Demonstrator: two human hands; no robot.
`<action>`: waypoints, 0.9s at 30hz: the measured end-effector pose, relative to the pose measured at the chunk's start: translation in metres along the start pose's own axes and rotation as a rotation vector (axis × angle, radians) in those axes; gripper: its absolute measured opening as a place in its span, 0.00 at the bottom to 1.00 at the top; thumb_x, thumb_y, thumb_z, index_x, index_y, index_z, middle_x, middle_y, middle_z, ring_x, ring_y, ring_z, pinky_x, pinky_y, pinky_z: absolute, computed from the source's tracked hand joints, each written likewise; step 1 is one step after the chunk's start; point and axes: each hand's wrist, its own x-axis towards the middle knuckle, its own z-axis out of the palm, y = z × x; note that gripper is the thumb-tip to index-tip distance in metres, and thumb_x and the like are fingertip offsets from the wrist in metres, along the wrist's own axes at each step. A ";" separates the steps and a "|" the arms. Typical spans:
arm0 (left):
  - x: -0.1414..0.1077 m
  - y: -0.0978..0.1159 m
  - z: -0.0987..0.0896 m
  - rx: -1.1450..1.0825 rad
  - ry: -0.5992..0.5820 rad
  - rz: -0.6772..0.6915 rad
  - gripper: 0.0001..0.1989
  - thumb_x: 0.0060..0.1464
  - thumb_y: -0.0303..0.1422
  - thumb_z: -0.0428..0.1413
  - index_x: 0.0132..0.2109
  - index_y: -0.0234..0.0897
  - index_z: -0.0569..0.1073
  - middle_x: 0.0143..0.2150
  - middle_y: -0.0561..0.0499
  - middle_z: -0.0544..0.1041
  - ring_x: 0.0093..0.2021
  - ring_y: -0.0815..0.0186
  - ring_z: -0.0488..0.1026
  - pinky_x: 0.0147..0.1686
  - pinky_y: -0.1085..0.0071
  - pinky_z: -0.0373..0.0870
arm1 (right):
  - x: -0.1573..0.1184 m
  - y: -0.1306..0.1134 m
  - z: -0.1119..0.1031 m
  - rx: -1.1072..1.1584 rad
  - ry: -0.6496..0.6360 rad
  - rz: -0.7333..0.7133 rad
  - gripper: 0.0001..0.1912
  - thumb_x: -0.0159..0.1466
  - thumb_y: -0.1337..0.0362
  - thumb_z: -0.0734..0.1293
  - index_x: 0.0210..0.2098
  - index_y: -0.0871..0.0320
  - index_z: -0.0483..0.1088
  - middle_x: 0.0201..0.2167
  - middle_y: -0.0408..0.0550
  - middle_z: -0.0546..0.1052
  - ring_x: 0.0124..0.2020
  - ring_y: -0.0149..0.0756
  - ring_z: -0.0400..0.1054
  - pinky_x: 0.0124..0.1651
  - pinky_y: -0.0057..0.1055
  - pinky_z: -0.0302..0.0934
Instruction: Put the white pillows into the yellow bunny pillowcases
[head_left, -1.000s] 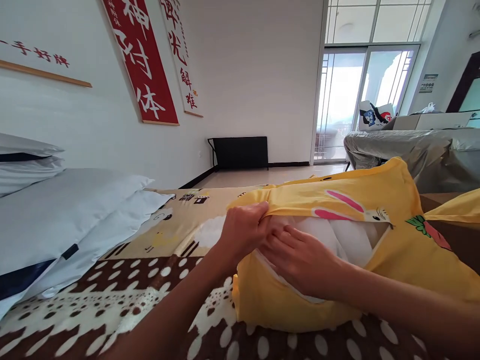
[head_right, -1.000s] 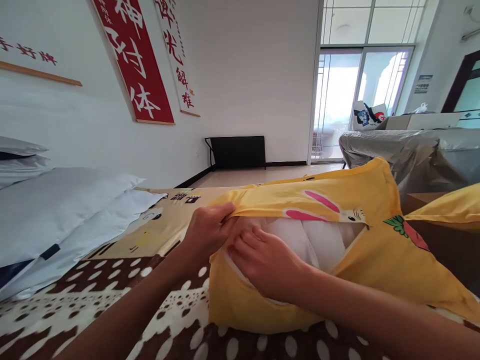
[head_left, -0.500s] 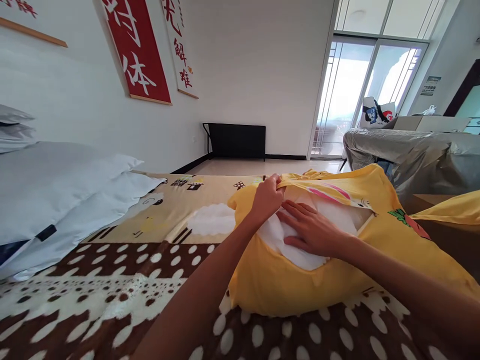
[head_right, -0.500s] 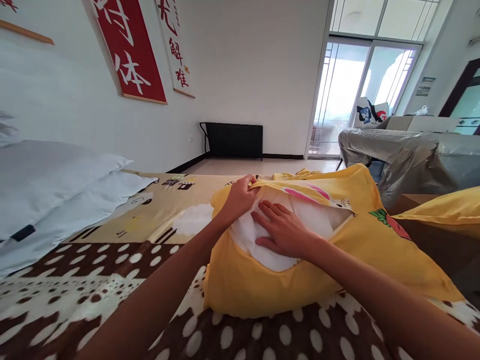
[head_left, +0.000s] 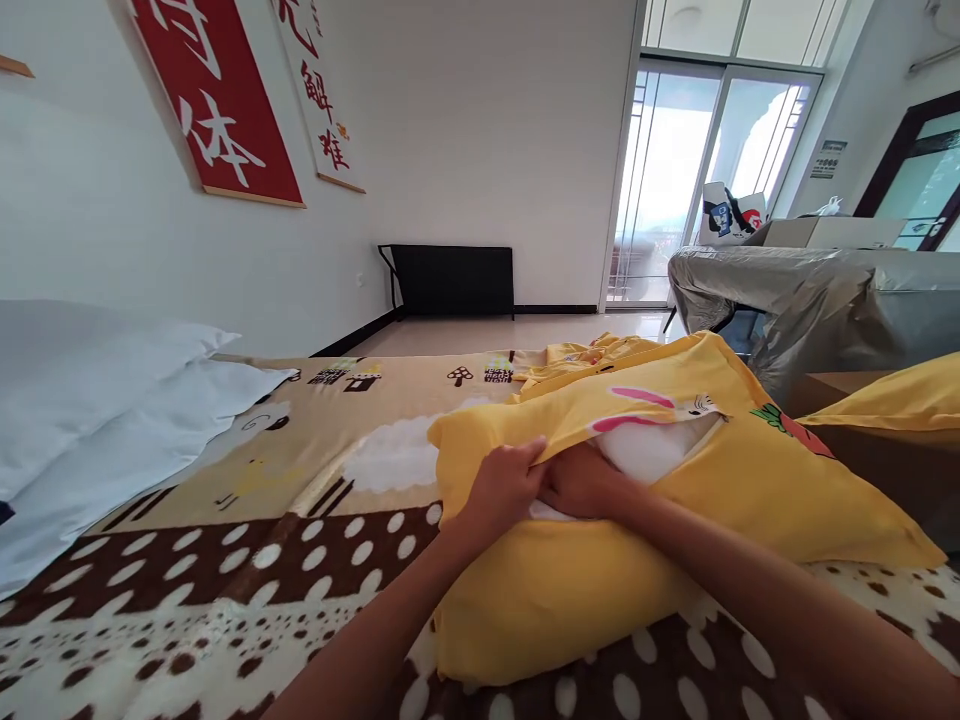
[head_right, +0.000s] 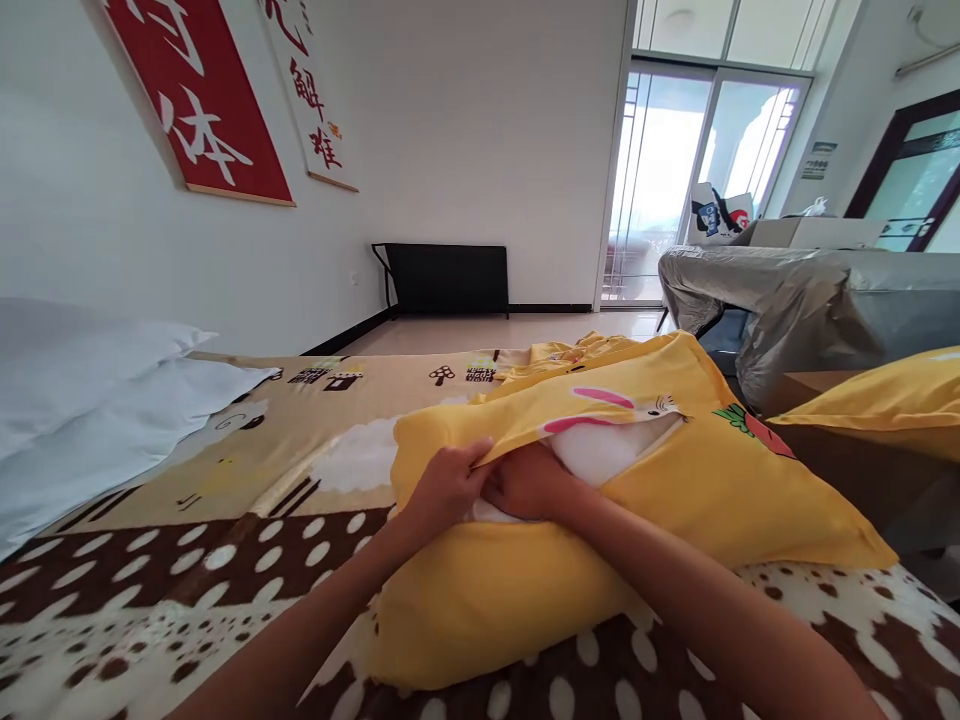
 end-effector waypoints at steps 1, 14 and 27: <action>-0.002 -0.009 0.001 -0.048 0.028 -0.011 0.12 0.58 0.34 0.44 0.28 0.38 0.65 0.22 0.53 0.70 0.24 0.67 0.66 0.26 0.73 0.55 | -0.006 0.000 -0.006 -0.003 0.006 -0.027 0.16 0.64 0.62 0.58 0.47 0.60 0.70 0.48 0.53 0.75 0.49 0.42 0.66 0.53 0.37 0.57; -0.021 0.004 0.008 0.166 0.217 0.311 0.09 0.52 0.26 0.48 0.25 0.39 0.61 0.20 0.55 0.70 0.21 0.67 0.67 0.23 0.71 0.50 | -0.139 0.133 -0.068 -0.677 0.167 0.552 0.17 0.61 0.68 0.58 0.48 0.65 0.65 0.42 0.59 0.73 0.43 0.47 0.66 0.40 0.37 0.59; 0.033 -0.003 -0.105 0.174 0.861 0.170 0.14 0.53 0.29 0.49 0.23 0.38 0.53 0.17 0.60 0.49 0.18 0.73 0.47 0.22 0.75 0.49 | -0.100 0.132 -0.138 -0.428 0.446 0.705 0.19 0.52 0.68 0.58 0.42 0.57 0.69 0.28 0.50 0.74 0.31 0.42 0.66 0.32 0.31 0.54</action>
